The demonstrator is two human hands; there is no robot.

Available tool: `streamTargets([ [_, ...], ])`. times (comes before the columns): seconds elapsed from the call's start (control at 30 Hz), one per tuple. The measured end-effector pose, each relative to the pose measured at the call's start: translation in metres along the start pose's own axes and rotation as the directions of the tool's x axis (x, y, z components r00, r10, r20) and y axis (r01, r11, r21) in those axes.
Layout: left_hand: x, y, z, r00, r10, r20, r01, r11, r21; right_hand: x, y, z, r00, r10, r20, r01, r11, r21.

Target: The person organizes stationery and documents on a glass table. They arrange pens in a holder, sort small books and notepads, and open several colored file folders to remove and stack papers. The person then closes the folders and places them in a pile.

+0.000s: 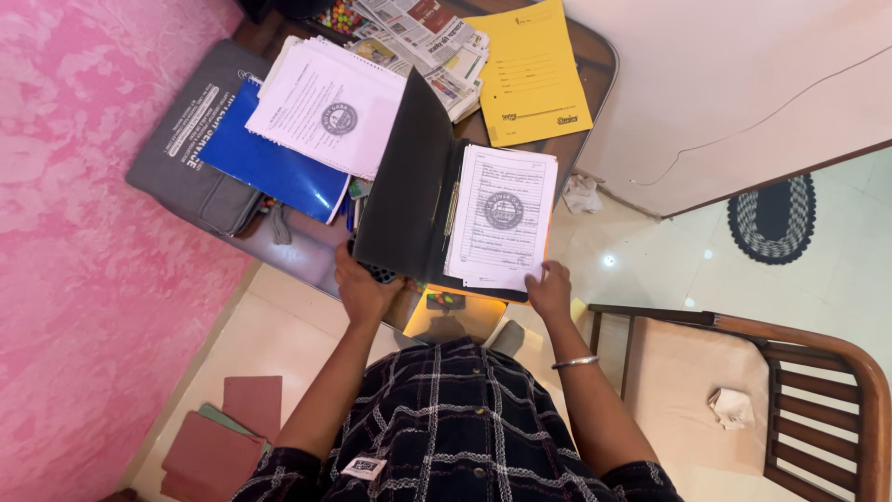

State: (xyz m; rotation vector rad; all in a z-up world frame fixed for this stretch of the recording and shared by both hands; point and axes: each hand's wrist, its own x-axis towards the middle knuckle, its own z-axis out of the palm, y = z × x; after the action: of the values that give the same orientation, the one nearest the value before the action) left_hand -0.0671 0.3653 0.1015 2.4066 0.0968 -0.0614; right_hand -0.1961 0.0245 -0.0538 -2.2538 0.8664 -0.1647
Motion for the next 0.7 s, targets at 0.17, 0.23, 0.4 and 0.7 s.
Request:
streamTargets([
  [0.17, 0.026, -0.023, -0.016, 1.0, 0.016, 0.011, -0.016, 1.0, 0.003, -0.014, 0.009, 0.005, 0.999, -0.03, -0.03, 0.03, 1.0, 0.002],
  [0.23, 0.032, -0.027, -0.021, 0.999, 0.031, 0.011, -0.031, 0.999, -0.01, -0.015, 0.003, 0.003, 0.998, 0.026, -0.052, -0.026, 1.0, 0.009],
  [0.4, 0.049, 0.0, -0.048, 0.994, 0.05, -0.097, -0.038, 0.991, 0.128, -0.013, -0.005, -0.003, 0.996, 0.081, -0.022, -0.082, 0.996, -0.04],
  [0.7, 0.002, 0.122, -0.052, 0.743, 0.493, -0.453, -0.612, 0.774, -0.16, 0.003, 0.018, -0.001, 0.991, 0.027, 0.134, -0.026, 1.0, -0.01],
])
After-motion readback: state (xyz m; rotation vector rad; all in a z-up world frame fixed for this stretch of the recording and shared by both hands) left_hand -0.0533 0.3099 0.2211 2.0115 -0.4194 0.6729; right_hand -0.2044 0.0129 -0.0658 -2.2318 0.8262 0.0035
